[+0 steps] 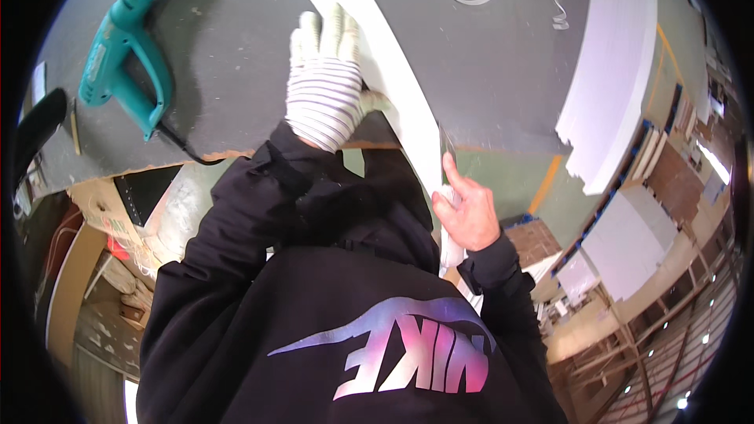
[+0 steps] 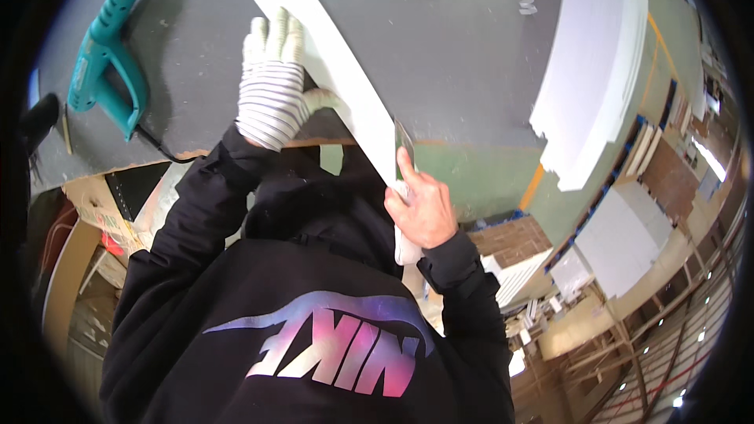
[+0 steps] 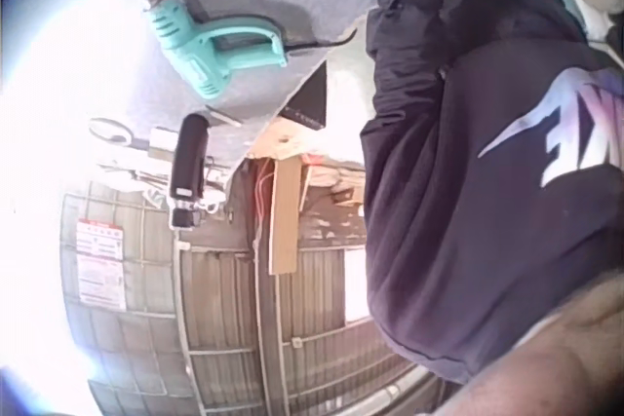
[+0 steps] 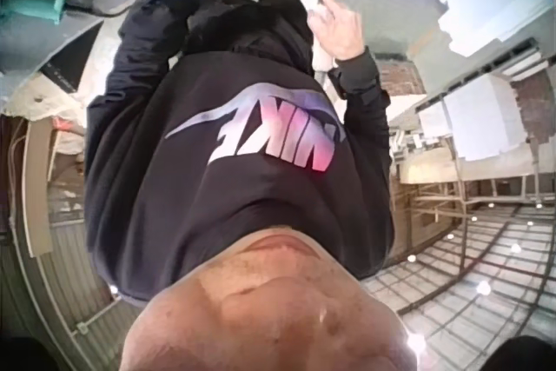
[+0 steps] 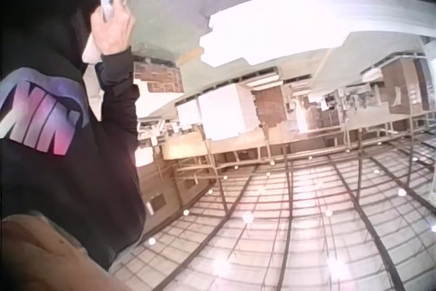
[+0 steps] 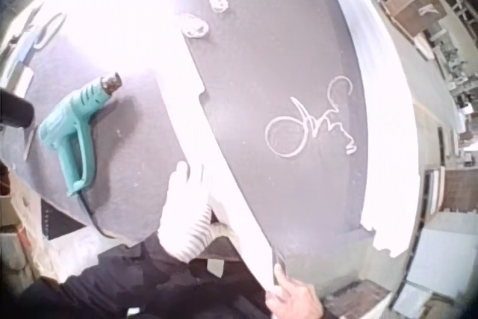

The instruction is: Trimming excess edge banding from a wood panel and using a heat gun to smooth the finish.

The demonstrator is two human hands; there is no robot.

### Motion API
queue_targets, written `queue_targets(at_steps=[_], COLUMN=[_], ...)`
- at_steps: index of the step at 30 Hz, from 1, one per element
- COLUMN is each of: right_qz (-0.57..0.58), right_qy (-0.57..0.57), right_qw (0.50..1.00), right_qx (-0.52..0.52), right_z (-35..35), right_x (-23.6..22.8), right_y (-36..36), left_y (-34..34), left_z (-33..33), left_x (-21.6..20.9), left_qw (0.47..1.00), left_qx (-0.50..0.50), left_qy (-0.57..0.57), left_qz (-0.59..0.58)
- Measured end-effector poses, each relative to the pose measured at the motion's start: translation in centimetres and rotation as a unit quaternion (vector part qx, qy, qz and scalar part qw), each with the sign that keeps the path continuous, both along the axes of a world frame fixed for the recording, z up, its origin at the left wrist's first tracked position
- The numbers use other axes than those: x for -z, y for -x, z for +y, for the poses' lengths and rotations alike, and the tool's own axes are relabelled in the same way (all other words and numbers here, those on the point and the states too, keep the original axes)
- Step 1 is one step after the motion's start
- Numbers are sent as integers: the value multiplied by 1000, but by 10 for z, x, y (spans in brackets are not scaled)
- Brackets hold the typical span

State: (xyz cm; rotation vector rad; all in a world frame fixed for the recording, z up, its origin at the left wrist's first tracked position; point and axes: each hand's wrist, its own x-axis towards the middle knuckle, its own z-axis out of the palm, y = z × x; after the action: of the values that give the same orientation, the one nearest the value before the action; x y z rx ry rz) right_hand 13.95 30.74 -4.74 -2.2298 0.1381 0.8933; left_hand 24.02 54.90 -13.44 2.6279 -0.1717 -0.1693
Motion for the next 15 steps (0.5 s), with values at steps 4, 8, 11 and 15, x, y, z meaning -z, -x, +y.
queue_targets(at_steps=[4, 8, 11, 15], right_qz=[45, -88, 12, -22], right_qy=[98, 90, 22, -47], right_qw=[994, 982, 968, 990], right_qx=[27, 141, 250, 134], right_z=[-50, -99, -100, -98], right_x=[-24, -34, -54, -30], right_y=[70, 107, 62, 10], left_y=[1, -31, -56, -10], left_z=[2, 11, 25, -2], left_x=[5, -13, -9, -4], left_qw=[998, 996, 989, 985], left_qx=[1, 60, 61, 117], left_qy=[-55, -62, -57, -10], left_qz=[-22, -30, -119, -129])
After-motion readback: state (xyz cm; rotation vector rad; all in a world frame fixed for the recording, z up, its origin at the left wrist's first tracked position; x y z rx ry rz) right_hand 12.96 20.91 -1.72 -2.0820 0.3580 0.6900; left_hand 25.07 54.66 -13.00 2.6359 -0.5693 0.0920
